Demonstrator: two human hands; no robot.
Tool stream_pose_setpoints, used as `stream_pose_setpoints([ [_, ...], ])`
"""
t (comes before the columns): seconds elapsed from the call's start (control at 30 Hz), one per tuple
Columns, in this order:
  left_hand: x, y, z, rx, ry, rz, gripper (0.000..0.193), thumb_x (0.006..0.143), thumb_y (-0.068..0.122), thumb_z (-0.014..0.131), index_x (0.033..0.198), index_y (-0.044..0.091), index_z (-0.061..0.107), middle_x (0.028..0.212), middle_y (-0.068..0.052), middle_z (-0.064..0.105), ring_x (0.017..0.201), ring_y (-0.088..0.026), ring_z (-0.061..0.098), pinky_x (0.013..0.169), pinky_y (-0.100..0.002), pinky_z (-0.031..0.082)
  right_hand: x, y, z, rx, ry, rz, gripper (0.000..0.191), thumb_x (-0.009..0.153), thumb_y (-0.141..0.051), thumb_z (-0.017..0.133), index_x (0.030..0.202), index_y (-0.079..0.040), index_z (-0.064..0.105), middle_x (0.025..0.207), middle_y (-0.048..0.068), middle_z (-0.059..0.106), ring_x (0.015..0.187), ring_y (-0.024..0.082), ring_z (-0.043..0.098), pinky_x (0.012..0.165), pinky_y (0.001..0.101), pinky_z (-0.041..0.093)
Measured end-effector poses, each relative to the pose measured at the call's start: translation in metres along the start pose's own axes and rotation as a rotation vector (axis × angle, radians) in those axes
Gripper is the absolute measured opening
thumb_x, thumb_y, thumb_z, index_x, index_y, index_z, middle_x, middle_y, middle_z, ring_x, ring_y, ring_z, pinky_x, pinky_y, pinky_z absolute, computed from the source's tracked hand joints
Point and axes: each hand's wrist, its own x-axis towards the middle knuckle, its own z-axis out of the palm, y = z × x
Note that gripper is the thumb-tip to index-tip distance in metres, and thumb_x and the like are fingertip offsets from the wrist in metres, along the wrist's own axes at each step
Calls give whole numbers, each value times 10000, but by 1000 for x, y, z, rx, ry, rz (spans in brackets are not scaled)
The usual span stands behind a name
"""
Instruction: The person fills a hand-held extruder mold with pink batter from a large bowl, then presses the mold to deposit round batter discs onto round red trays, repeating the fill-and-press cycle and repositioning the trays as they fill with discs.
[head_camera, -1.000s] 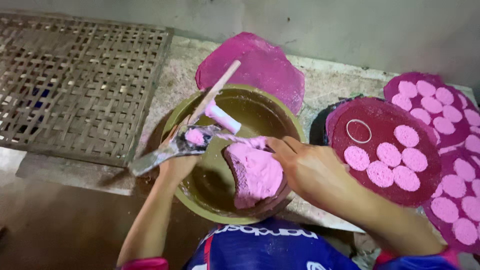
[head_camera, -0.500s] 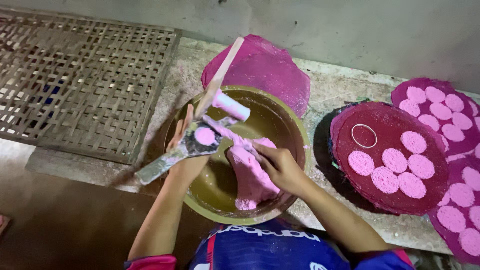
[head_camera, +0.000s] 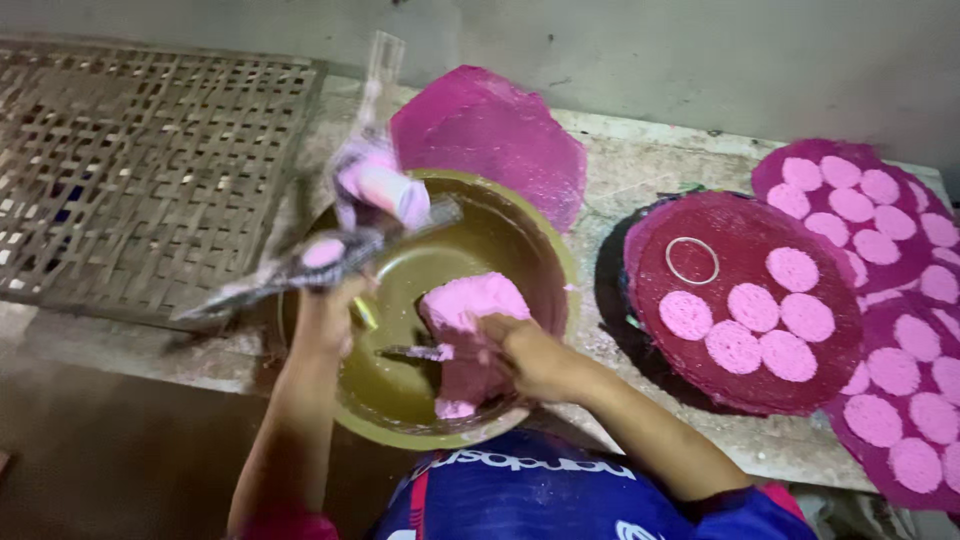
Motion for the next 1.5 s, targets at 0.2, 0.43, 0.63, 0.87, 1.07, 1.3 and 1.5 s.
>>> stream_pose_setpoints([
  [0.2, -101, -62, 153, -551, -712, -470, 318, 758, -9, 693, 1075, -33, 685, 907, -139, 698, 819, -255, 687, 751, -376, 571, -54, 35, -57, 1425, 314, -532, 976, 1019, -622, 538, 1698, 8, 228, 1591, 243, 495, 1386, 358, 590, 1141, 469, 502],
  [0.43, -151, -22, 267, 296, -738, 227, 521, 760, 312, 792, 1197, 91, 613, 1084, -93, 692, 984, -236, 698, 817, -380, 557, -198, 59, -148, 683, 496, -338, 658, 983, -349, 670, 1520, -85, 395, 1552, 298, 499, 1197, 393, 663, 917, 463, 587],
  [0.63, -192, -11, 371, 708, -723, 302, 389, 843, 422, 707, 1121, 151, 715, 992, -86, 769, 910, -232, 747, 774, -358, 568, -309, 85, -173, -158, 411, -738, 343, 944, -292, 614, 1280, -250, 553, 1436, 313, 579, 1209, 471, 711, 981, 491, 634],
  [0.87, -183, -71, 466, 377, -858, 643, 455, 827, 272, 774, 1199, 45, 644, 1081, -142, 702, 992, -246, 681, 846, -379, 532, -382, 135, -193, -95, 511, -472, 533, 1061, -317, 645, 1519, -160, 420, 1562, 290, 523, 1453, 486, 583, 1222, 530, 502],
  [1.07, -167, -56, 550, 579, -1028, 146, 515, 749, 215, 827, 1217, 56, 681, 1086, -119, 729, 963, -221, 686, 817, -389, 540, -463, 224, -233, 995, -195, 183, 1007, 831, -459, 810, 1584, -122, 233, 1519, 117, 478, 1376, 235, 474, 1134, 402, 407],
  [1.3, -91, -81, 621, 509, -931, -60, 687, 661, 223, 868, 1289, 57, 642, 1182, -128, 701, 1001, -236, 664, 829, -415, 538, -551, 315, -159, 970, 232, 273, 875, 862, -313, 864, 1529, 24, 408, 1382, 141, 594, 1293, 229, 555, 1141, 386, 432],
  [1.5, 12, -137, 630, 605, -24, 81, 702, 881, 408, 806, 1354, -54, 570, 1316, -230, 623, 1180, -359, 613, 984, -504, 488, -606, 352, -149, 904, 710, 413, 901, 777, -262, 847, 1493, -21, 357, 1415, 97, 563, 1314, 215, 535, 1135, 387, 398],
])
